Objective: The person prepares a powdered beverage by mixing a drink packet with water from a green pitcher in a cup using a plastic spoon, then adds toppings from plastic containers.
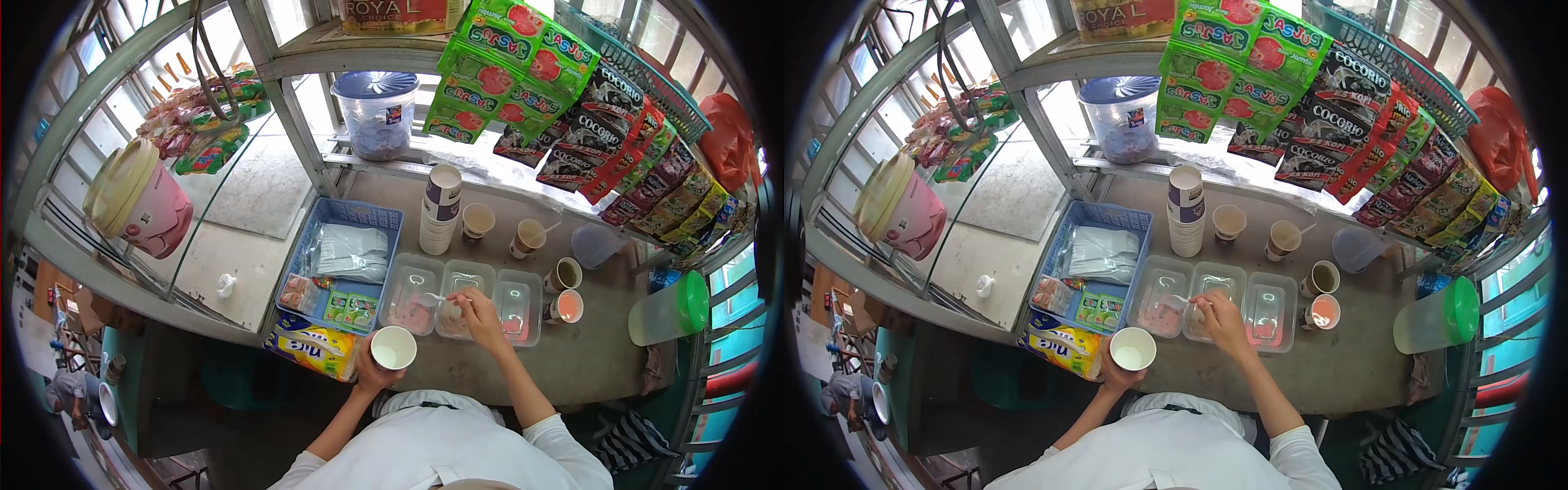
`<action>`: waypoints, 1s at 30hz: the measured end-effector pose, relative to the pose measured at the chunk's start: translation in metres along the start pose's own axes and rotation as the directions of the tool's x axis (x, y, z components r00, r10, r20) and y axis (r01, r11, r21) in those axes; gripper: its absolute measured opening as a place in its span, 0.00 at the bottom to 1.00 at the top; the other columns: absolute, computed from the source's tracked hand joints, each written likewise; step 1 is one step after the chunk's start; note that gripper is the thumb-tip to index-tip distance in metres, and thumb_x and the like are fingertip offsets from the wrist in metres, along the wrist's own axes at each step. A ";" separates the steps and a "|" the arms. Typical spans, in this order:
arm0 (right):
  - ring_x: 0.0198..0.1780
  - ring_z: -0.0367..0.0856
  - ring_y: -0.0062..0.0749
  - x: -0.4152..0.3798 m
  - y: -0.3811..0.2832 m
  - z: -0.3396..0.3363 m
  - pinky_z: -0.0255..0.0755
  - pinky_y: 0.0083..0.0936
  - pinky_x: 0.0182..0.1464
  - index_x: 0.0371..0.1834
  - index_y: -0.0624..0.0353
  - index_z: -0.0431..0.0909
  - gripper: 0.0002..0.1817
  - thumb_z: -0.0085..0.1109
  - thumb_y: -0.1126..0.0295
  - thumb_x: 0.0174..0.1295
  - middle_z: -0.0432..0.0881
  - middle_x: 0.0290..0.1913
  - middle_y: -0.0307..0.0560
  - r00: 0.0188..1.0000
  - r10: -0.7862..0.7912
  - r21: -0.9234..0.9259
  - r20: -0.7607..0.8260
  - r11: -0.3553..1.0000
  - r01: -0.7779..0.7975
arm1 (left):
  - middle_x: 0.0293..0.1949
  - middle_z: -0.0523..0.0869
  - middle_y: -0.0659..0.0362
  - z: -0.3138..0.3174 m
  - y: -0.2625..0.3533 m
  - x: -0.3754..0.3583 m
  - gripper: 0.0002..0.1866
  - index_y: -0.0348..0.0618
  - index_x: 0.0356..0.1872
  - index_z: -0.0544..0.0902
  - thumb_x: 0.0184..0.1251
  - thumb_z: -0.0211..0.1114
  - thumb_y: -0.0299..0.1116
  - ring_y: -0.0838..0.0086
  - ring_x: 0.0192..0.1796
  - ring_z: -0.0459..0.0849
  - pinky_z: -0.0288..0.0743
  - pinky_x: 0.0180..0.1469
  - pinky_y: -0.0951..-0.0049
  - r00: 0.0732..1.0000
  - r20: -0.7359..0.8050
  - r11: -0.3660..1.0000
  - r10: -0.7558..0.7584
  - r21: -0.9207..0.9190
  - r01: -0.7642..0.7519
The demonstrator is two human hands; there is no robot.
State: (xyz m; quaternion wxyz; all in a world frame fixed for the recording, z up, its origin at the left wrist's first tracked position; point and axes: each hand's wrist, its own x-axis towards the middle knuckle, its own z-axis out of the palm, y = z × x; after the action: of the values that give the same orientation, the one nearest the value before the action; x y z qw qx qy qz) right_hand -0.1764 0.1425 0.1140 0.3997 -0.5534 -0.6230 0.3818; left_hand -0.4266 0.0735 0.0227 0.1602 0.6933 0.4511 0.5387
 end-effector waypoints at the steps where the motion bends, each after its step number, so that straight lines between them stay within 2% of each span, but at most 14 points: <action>1: 0.39 0.79 0.43 0.001 -0.002 -0.001 0.70 0.31 0.43 0.43 0.59 0.82 0.17 0.47 0.59 0.72 0.79 0.37 0.50 1.000 0.000 -0.010 0.002 1.000 0.000 | 0.54 0.76 0.47 0.001 0.001 0.001 0.50 0.36 0.63 0.61 0.38 0.82 0.40 0.55 0.54 0.79 0.75 0.55 0.60 1.000 -0.013 1.000 0.015 0.014 -0.015; 4: 0.40 0.79 0.45 0.005 -0.007 -0.001 0.70 0.33 0.43 0.41 0.59 0.82 0.16 0.47 0.60 0.72 0.79 0.37 0.49 0.999 -0.024 -0.025 0.021 0.999 0.024 | 0.53 0.75 0.47 0.003 0.003 0.006 0.50 0.38 0.61 0.61 0.36 0.83 0.38 0.54 0.53 0.79 0.74 0.54 0.59 0.998 -0.058 0.999 -0.007 -0.042 0.005; 7: 0.39 0.79 0.48 0.009 -0.012 0.003 0.71 0.36 0.41 0.39 0.58 0.82 0.15 0.48 0.60 0.71 0.79 0.36 0.48 0.985 -0.172 -0.157 0.016 0.972 0.172 | 0.52 0.75 0.46 0.003 0.004 0.007 0.49 0.40 0.59 0.61 0.35 0.84 0.38 0.53 0.52 0.78 0.73 0.52 0.58 0.996 -0.079 0.999 0.035 -0.025 -0.037; 13: 0.33 0.79 0.51 0.013 -0.009 0.017 0.71 0.42 0.35 0.36 0.57 0.81 0.15 0.50 0.58 0.69 0.79 0.32 0.49 0.969 -0.246 -0.341 -0.016 0.912 0.226 | 0.52 0.74 0.46 0.003 0.004 -0.015 0.49 0.42 0.58 0.59 0.35 0.84 0.38 0.52 0.51 0.78 0.73 0.52 0.57 1.000 0.003 0.998 0.028 -0.057 -0.028; 16: 0.32 0.78 0.49 0.009 -0.005 0.022 0.70 0.42 0.35 0.34 0.57 0.80 0.15 0.50 0.59 0.69 0.78 0.31 0.48 0.961 -0.275 -0.372 -0.038 0.896 0.241 | 0.52 0.73 0.45 0.002 0.011 -0.015 0.49 0.42 0.58 0.59 0.36 0.84 0.38 0.53 0.52 0.78 0.73 0.53 0.59 0.999 0.048 0.999 0.007 -0.032 -0.006; 19: 0.31 0.78 0.46 0.002 -0.001 0.027 0.70 0.41 0.34 0.33 0.57 0.80 0.13 0.51 0.60 0.68 0.77 0.30 0.47 0.926 -0.372 -0.430 -0.062 0.847 0.312 | 0.53 0.73 0.45 0.002 0.018 -0.014 0.49 0.40 0.59 0.59 0.36 0.83 0.38 0.53 0.53 0.77 0.74 0.54 0.60 0.997 0.072 0.999 -0.039 -0.029 0.042; 22: 0.31 0.78 0.44 -0.006 0.004 0.029 0.70 0.39 0.34 0.32 0.57 0.80 0.13 0.52 0.61 0.67 0.77 0.29 0.46 0.930 -0.367 -0.410 -0.034 0.853 0.322 | 0.54 0.72 0.46 0.003 0.014 -0.013 0.50 0.39 0.60 0.58 0.36 0.83 0.38 0.53 0.53 0.77 0.74 0.54 0.61 0.998 0.067 1.000 -0.003 0.008 0.003; 25: 0.33 0.78 0.49 -0.014 0.007 0.028 0.71 0.39 0.35 0.33 0.59 0.81 0.14 0.51 0.62 0.69 0.78 0.32 0.49 0.945 -0.328 -0.377 0.004 0.874 0.305 | 0.54 0.72 0.46 0.002 0.015 -0.008 0.50 0.39 0.60 0.58 0.36 0.83 0.38 0.54 0.54 0.77 0.74 0.54 0.61 0.998 0.065 1.000 -0.009 0.028 0.007; 30: 0.33 0.79 0.46 -0.023 0.014 0.030 0.70 0.37 0.35 0.34 0.59 0.81 0.15 0.49 0.62 0.70 0.79 0.31 0.48 0.969 -0.238 -0.235 -0.060 0.947 0.218 | 0.54 0.72 0.45 0.003 0.010 -0.012 0.50 0.40 0.60 0.58 0.36 0.83 0.38 0.53 0.54 0.76 0.73 0.55 0.60 0.998 0.050 1.000 -0.023 -0.017 0.024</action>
State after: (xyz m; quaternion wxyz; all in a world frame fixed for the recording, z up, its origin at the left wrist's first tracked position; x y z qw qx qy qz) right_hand -0.1969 0.1200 0.0878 0.4022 -0.5357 -0.7042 0.2351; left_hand -0.4198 0.0594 0.0219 0.1839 0.6997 0.4504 0.5232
